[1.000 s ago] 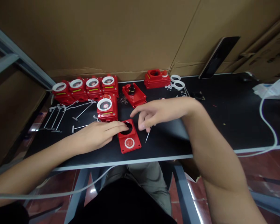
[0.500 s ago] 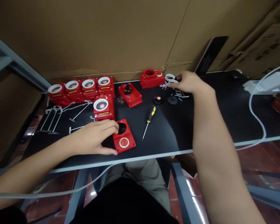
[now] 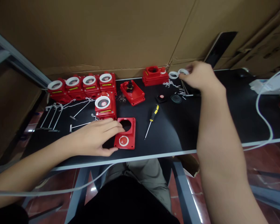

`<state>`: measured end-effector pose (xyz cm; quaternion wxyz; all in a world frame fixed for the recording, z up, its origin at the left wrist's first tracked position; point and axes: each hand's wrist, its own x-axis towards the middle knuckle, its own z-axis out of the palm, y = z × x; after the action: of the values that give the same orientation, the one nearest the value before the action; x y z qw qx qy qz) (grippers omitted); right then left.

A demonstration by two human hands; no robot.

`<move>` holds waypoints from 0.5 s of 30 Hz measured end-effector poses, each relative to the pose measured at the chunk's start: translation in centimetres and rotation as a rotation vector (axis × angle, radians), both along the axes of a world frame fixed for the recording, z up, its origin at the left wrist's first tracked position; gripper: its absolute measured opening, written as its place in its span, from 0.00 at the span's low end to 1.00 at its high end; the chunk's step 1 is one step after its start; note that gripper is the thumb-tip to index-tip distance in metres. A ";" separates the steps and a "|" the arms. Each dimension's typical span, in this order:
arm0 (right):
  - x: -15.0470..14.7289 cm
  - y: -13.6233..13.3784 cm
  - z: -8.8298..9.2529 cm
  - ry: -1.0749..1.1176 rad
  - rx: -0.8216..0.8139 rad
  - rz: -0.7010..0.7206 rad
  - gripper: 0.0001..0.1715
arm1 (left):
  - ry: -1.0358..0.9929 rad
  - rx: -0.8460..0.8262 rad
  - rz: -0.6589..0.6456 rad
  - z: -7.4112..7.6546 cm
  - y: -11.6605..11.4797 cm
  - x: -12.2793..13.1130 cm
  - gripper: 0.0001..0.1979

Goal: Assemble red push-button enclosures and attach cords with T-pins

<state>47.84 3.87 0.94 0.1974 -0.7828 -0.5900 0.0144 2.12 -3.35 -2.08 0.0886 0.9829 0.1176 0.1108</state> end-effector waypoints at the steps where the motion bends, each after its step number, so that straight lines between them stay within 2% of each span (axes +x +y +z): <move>1: -0.6 -0.3 0.6 0.006 0.011 -0.036 0.29 | 0.000 0.008 -0.003 0.0 0.0 0.0 0.21; 4: -3.3 -1.4 2.7 0.062 0.061 -0.081 0.27 | 0.000 0.050 -0.004 0.0 0.2 0.0 0.23; 7: -6.2 -2.7 4.1 0.278 0.140 0.012 0.25 | -0.009 0.081 0.002 0.0 0.2 -0.1 0.25; 10: -8.5 -3.9 4.4 0.453 0.123 0.283 0.25 | -0.005 0.066 0.014 -0.1 0.3 -0.2 0.27; 13: -10.4 -4.6 3.8 0.543 -0.082 0.668 0.29 | -0.001 0.035 0.022 0.0 0.3 -0.2 0.30; 15: -11.5 -4.7 3.2 0.559 -0.214 0.893 0.26 | -0.017 0.019 0.019 0.2 0.2 -0.2 0.26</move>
<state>36.30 -0.85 4.16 0.2409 -0.4377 -0.7857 0.3648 1.96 -3.13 -1.92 0.0790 0.9815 0.1251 0.1213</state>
